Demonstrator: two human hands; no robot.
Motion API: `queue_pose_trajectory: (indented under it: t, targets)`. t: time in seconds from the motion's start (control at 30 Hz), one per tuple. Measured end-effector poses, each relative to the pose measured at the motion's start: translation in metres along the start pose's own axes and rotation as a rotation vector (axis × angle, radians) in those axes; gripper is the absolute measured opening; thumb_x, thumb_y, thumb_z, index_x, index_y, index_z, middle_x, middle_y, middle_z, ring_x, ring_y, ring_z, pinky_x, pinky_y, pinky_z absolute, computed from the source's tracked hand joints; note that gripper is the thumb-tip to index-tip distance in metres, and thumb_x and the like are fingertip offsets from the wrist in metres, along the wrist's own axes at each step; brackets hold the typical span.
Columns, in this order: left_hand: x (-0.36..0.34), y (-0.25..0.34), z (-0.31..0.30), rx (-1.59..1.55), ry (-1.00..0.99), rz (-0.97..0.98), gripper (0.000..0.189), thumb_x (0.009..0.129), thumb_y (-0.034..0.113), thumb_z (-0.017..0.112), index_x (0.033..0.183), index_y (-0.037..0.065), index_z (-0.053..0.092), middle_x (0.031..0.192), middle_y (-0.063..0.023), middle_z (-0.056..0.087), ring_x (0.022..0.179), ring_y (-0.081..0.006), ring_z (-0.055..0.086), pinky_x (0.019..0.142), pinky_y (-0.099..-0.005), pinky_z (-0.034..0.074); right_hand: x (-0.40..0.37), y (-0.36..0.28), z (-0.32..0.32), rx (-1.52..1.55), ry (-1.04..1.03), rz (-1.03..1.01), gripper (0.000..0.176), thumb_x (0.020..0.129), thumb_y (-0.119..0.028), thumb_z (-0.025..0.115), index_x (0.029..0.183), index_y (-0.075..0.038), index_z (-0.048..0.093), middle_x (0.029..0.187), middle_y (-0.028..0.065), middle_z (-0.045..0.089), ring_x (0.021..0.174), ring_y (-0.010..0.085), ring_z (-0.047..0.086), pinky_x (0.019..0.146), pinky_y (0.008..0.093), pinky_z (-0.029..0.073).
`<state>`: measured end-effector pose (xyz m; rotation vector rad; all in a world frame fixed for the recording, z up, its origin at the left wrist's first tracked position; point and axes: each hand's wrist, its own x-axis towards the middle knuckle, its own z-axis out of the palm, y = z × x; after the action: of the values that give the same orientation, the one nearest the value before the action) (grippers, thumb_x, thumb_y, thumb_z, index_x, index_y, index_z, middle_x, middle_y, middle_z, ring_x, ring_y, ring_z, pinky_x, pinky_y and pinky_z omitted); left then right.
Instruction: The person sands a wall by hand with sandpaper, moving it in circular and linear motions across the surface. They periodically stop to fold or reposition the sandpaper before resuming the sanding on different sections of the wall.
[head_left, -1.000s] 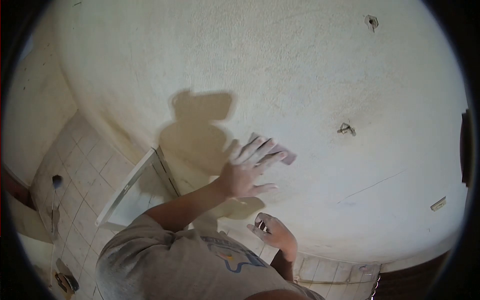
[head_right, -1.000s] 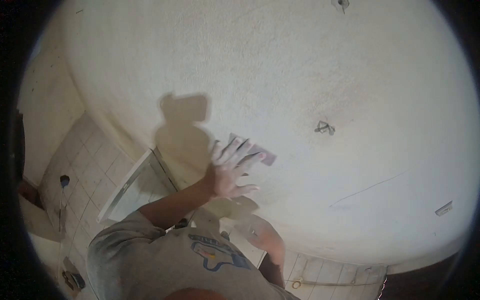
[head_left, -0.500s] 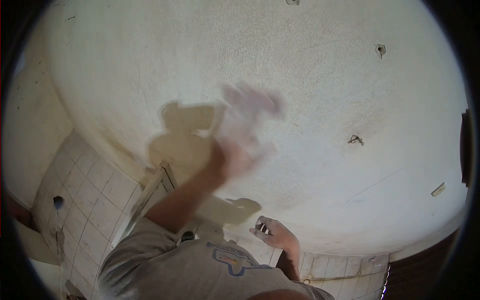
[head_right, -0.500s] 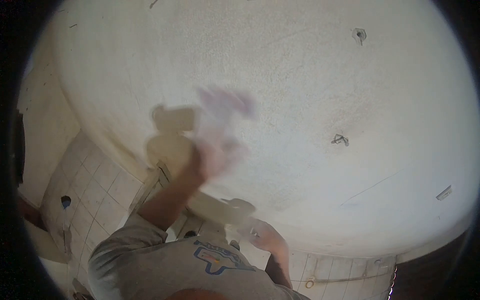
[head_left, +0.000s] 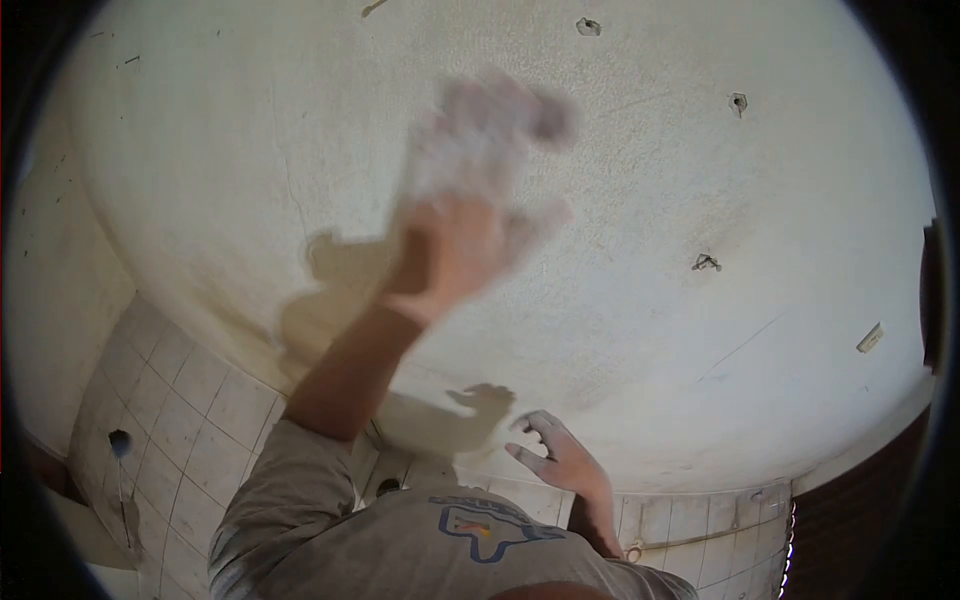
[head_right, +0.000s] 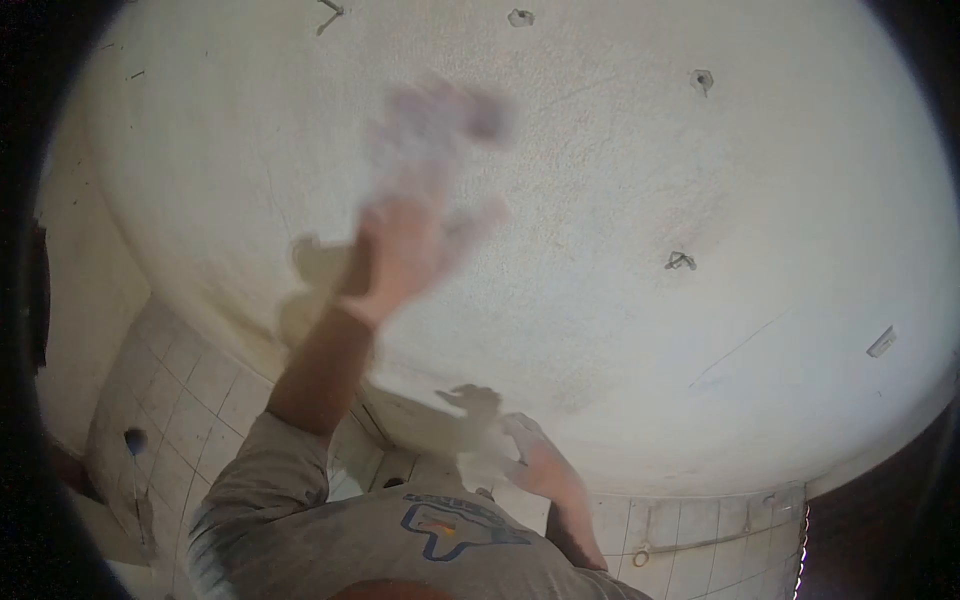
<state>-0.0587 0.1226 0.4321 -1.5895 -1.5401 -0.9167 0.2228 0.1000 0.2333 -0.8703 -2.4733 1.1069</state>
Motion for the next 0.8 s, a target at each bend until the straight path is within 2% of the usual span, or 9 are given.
queue_pose_trajectory:
  t: [0.13,0.23,0.3,0.37,0.47,0.57,0.7,0.77,0.8]
  targets:
    - [-0.092,0.067,0.065,-0.245,-0.27,0.204,0.095,0.098,0.067,0.048,0.167,0.009,0.018,0.173,-0.0169,0.017,0.161,-0.0334,0.012,0.127,-0.0576,0.016,0.003,-0.026,0.012,0.261,-0.091,-0.228,0.035,0.097,-0.022,0.072,0.123,-0.001,0.063,0.131,0.0146,0.062,0.118,0.0269,0.059,0.102,0.0382,0.045]
    - [-0.086,0.04,0.056,-0.032,-0.161,0.011,0.099,0.098,0.068,0.05,0.167,0.007,0.013,0.173,-0.0202,0.013,0.161,-0.0364,0.01,0.127,-0.0601,0.013,-0.001,-0.017,0.007,0.263,-0.139,-0.318,0.03,0.096,-0.016,0.072,0.121,-0.001,0.065,0.126,0.014,0.065,0.116,0.0246,0.06,0.102,0.0367,0.045]
    - [-0.045,-0.008,0.046,0.117,0.053,-0.197,0.103,0.098,0.067,0.051,0.166,0.002,0.01,0.172,-0.0248,0.011,0.16,-0.0407,0.007,0.126,-0.0624,0.011,-0.008,-0.004,-0.007,0.36,-0.114,-0.285,0.026,0.096,-0.013,0.073,0.118,-0.002,0.066,0.122,0.0139,0.068,0.115,0.0236,0.061,0.1,0.0359,0.045]
    - [0.008,-0.052,0.012,0.13,0.226,-0.236,0.105,0.099,0.068,0.047,0.165,-0.001,0.006,0.171,-0.028,0.007,0.159,-0.0435,0.003,0.126,-0.0631,0.008,-0.01,0.003,-0.01,0.404,0.161,-0.237,0.014,0.095,-0.01,0.072,0.107,-0.002,0.069,0.11,0.0106,0.073,0.102,0.0198,0.064,0.093,0.0339,0.048]
    - [0.046,-0.042,-0.009,0.14,0.282,-0.117,0.099,0.1,0.068,0.043,0.166,0.002,0.008,0.172,-0.0262,0.006,0.16,-0.0429,0.004,0.126,-0.0635,0.007,-0.012,0.001,-0.012,0.37,0.462,-0.103,0.007,0.094,-0.008,0.073,0.097,-0.003,0.069,0.099,0.0073,0.075,0.09,0.0174,0.067,0.083,0.0326,0.049]
    - [0.026,0.025,-0.002,0.083,0.051,0.003,0.094,0.099,0.055,0.058,0.168,0.01,0.013,0.172,-0.0257,0.006,0.158,-0.0475,0.002,0.123,-0.0706,0.003,-0.017,0.006,-0.005,0.226,0.506,-0.124,0.008,0.092,-0.009,0.074,0.096,-0.004,0.069,0.097,0.0081,0.075,0.09,0.0193,0.068,0.081,0.0327,0.049]
    - [-0.058,0.091,0.036,-0.014,-0.148,-0.074,0.081,0.098,0.047,0.062,0.164,0.013,0.031,0.17,-0.0317,0.009,0.155,-0.0539,0.013,0.12,-0.0737,0.01,-0.029,0.013,-0.002,0.276,0.378,-0.175,0.009,0.09,-0.009,0.076,0.094,-0.005,0.069,0.096,0.0091,0.075,0.09,0.0206,0.069,0.08,0.033,0.048]
    - [-0.086,0.092,0.055,-0.06,-0.141,-0.227,0.059,0.101,0.031,0.061,0.156,0.015,0.048,0.169,-0.029,0.02,0.155,-0.0533,0.017,0.12,-0.0737,0.012,-0.035,0.016,-0.005,0.289,0.339,-0.193,0.01,0.09,-0.007,0.076,0.095,-0.003,0.069,0.095,0.0099,0.074,0.088,0.022,0.069,0.082,0.0338,0.05]
    - [-0.095,0.088,0.061,0.009,-0.111,-0.184,0.053,0.101,0.027,0.06,0.153,0.017,0.051,0.168,-0.0258,0.024,0.153,-0.0497,0.023,0.118,-0.0744,0.016,-0.039,0.018,-0.008,0.315,0.303,-0.193,0.01,0.089,-0.006,0.076,0.095,-0.003,0.069,0.095,0.0102,0.073,0.089,0.0223,0.069,0.082,0.0342,0.05]
